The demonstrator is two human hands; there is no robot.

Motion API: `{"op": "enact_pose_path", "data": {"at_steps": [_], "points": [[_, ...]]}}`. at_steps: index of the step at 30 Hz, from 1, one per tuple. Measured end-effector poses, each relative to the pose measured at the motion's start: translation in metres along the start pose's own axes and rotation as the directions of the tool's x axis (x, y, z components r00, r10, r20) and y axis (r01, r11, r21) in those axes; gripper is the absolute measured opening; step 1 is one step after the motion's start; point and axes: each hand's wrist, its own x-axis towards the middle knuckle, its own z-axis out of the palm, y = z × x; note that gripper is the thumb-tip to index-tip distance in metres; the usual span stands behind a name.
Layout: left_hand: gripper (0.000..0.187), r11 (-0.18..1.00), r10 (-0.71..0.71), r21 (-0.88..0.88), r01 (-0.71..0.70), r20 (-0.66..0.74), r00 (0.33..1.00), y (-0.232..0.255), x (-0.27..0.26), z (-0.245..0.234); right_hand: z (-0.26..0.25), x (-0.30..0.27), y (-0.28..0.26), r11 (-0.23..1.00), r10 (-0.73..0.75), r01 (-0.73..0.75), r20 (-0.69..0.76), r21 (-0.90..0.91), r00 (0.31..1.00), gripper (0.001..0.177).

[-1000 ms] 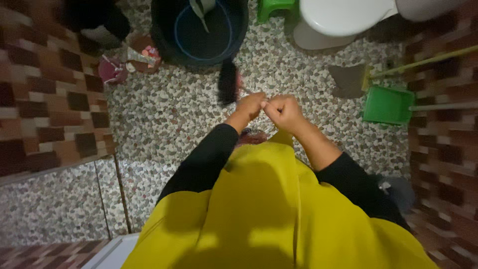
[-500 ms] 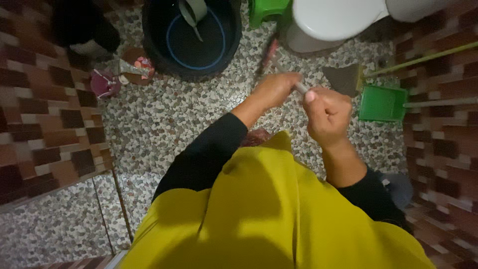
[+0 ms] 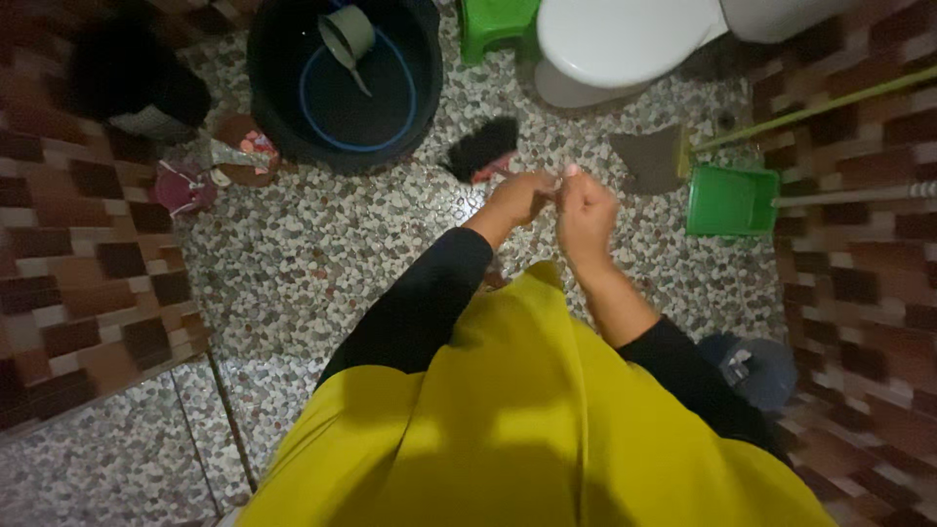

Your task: The person sweeps a pebble-tiled floor in a bathroom using a broom, moving debris toward a green dustpan. The person then uses the broom to push the collected dirt into the dustpan.

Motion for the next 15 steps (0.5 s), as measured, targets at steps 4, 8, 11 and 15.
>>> {"op": "enact_pose_path", "data": {"at_steps": [4, 8, 11, 15], "points": [[0.025, 0.973, -0.154, 0.205, 0.102, 0.254, 0.955, 0.076, 0.028, -0.027, -0.063, 0.004, -0.037, 1.0, -0.014, 0.014, 0.007, 0.018, 1.0, 0.043], [0.012, 0.99, -0.133, 0.088, 0.114, 0.261, 0.956, 0.152, 0.031, -0.073, -0.114, 0.0, -0.076, 0.873, -0.1, 0.109, -0.044, 0.475, 0.994, 0.037], [0.016, 0.992, -0.047, 0.125, 0.032, 0.117, 0.992, 0.158, 0.042, -0.081, -0.121, 0.014, -0.07, 0.719, -0.196, 0.196, -0.076, 0.666, 0.978, 0.039], [0.019, 0.974, -0.055, 0.224, 0.045, 0.035, 0.998, 0.09, 0.081, -0.053, -0.103, 0.044, -0.01, 0.862, -0.065, 0.057, -0.002, 0.504, 0.998, 0.04]]}}
